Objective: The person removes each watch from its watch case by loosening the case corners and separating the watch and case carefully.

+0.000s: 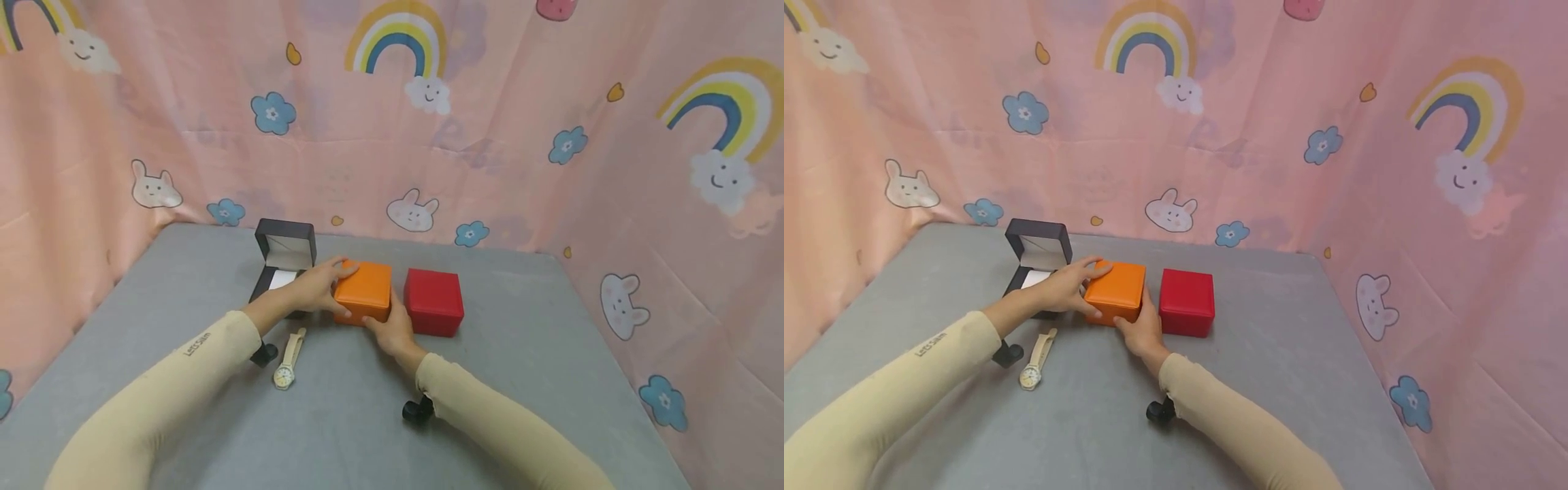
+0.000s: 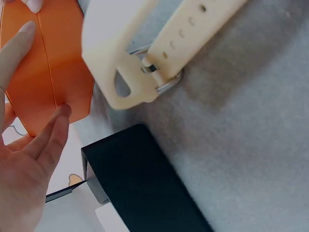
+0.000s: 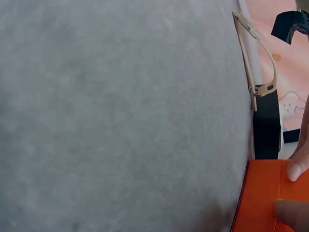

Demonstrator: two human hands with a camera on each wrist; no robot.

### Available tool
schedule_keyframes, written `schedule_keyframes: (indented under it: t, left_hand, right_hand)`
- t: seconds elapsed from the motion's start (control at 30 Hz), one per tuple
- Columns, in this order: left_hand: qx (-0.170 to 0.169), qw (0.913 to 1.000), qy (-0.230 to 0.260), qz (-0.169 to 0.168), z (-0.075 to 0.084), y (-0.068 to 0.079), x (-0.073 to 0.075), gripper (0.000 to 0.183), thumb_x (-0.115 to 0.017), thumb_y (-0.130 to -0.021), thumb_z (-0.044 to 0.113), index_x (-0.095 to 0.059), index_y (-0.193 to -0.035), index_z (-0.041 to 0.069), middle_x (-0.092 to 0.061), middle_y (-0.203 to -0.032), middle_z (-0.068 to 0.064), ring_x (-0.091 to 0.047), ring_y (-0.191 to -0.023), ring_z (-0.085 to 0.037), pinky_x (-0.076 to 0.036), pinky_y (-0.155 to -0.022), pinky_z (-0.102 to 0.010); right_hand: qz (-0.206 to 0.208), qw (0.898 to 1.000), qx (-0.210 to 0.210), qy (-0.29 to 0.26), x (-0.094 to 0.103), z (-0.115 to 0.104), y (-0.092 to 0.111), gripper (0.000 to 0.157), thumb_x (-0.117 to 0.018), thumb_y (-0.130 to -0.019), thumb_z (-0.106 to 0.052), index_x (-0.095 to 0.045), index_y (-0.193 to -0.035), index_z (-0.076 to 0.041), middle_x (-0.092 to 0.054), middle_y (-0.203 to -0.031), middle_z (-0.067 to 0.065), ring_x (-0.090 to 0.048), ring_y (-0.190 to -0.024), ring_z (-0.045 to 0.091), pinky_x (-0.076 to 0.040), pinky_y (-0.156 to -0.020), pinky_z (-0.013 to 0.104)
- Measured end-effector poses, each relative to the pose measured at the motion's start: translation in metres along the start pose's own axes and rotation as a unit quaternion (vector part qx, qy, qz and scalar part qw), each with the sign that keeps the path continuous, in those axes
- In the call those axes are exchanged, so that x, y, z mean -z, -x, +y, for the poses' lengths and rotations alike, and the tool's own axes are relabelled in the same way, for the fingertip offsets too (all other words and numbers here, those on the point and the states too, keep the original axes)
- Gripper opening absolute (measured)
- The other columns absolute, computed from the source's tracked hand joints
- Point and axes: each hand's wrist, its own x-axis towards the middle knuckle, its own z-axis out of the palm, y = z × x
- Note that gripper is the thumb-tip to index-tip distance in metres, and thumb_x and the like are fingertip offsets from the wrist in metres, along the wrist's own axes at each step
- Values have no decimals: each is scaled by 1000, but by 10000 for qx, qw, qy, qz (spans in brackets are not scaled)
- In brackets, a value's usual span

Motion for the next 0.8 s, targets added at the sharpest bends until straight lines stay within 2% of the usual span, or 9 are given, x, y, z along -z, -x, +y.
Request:
schedule_keyframes:
  t: [0.13,0.3,0.43,0.53,0.67,0.8]
  left_hand:
    - [22,10000,68,61,0,-1,-1,103,-89,-76,39,-33,-158,14,-23,-165,-24,-41,-143,-43,-39,-116,-56]
    - [58,9998,142,83,2,-1,-1,103,-89,-76,37,-32,-158,12,-23,-166,-24,-30,-150,-46,-33,-119,-59]
    - [84,9998,112,102,4,0,0,103,-89,-76,37,-33,-158,12,-24,-165,-24,-30,-150,-47,-33,-118,-61]
    - [158,9998,97,88,5,1,1,103,-89,-75,37,-34,-158,12,-25,-166,-23,-36,-147,-46,-36,-117,-60]
    - [213,9997,133,67,7,0,3,102,-89,-75,38,-36,-157,11,-26,-166,-22,-53,-135,-41,-45,-111,-54]
    - [285,9992,276,91,7,-1,3,101,-89,-74,38,-37,-157,13,-26,-166,-20,-59,-128,-37,-50,-107,-50]
  right_hand:
    - [-97,9999,-30,-83,1,1,-1,81,-73,-92,-9,-28,-159,-8,-48,-154,15,-47,-141,31,-33,-122,49]
    - [-267,9987,-145,-410,3,0,0,79,-70,-93,-6,-28,-159,-7,-44,-158,13,-43,-146,30,-31,-123,50]
    - [-232,9987,-229,-383,3,-1,0,77,-71,-93,-7,-31,-158,-6,-46,-156,14,-45,-143,30,-33,-122,50]
    - [-191,9991,-238,-296,2,-1,0,77,-72,-92,-7,-31,-157,-5,-48,-154,16,-46,-143,31,-33,-122,49]
    - [-136,9994,-219,-238,2,-2,1,77,-73,-91,-8,-32,-157,-4,-50,-152,17,-48,-141,31,-35,-121,49]
    - [-168,9994,-192,-243,4,-2,1,76,-72,-92,-8,-33,-157,-5,-49,-153,16,-48,-141,30,-34,-121,49]
